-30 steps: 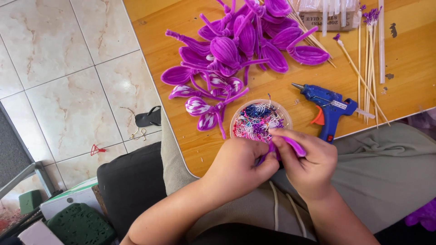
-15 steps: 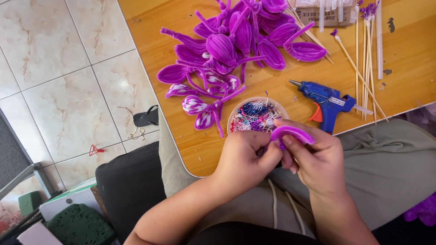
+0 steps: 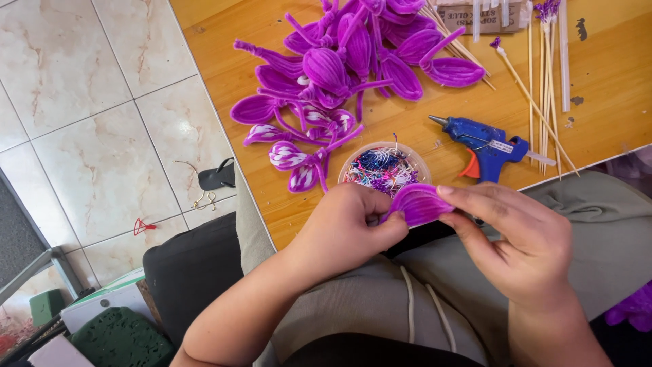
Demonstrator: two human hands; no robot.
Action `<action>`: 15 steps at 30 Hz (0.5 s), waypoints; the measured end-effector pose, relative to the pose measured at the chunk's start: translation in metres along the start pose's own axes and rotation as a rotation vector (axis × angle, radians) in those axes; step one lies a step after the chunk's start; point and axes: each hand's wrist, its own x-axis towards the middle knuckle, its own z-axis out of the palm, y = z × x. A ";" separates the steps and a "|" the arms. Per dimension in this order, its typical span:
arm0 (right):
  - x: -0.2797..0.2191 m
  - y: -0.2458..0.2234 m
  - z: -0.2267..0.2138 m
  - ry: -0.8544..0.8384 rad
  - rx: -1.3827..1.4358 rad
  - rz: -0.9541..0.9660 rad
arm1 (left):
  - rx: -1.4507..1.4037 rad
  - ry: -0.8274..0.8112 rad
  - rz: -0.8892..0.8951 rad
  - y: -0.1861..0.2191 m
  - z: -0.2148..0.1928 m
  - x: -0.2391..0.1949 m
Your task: The person shapes a purple pipe cleaner into a curved petal form by hand. They then use a thin wire to wrap and secure the base of the pipe cleaner, twisting it to hold the shape.
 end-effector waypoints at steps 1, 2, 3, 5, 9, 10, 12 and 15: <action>0.000 0.002 -0.001 0.001 -0.001 0.000 | 0.000 -0.001 0.001 0.002 -0.001 0.000; 0.000 0.003 -0.001 0.012 0.012 -0.031 | 0.014 -0.015 0.024 0.003 -0.003 0.000; 0.000 0.005 -0.001 0.022 0.027 -0.061 | 0.028 -0.028 0.046 0.004 -0.004 0.000; 0.000 0.010 -0.003 0.012 0.054 -0.033 | 0.031 -0.045 0.037 0.003 -0.003 0.001; 0.002 0.014 -0.003 0.016 0.121 0.056 | 0.087 -0.070 0.030 0.002 -0.001 0.006; -0.002 0.015 -0.002 0.016 0.120 0.058 | 0.087 -0.072 0.030 0.003 -0.001 0.006; -0.008 0.019 0.000 0.091 0.034 0.210 | 0.133 -0.038 0.018 0.008 -0.001 0.007; -0.005 0.017 0.009 0.074 0.453 0.477 | 0.163 0.049 0.026 0.006 0.003 0.011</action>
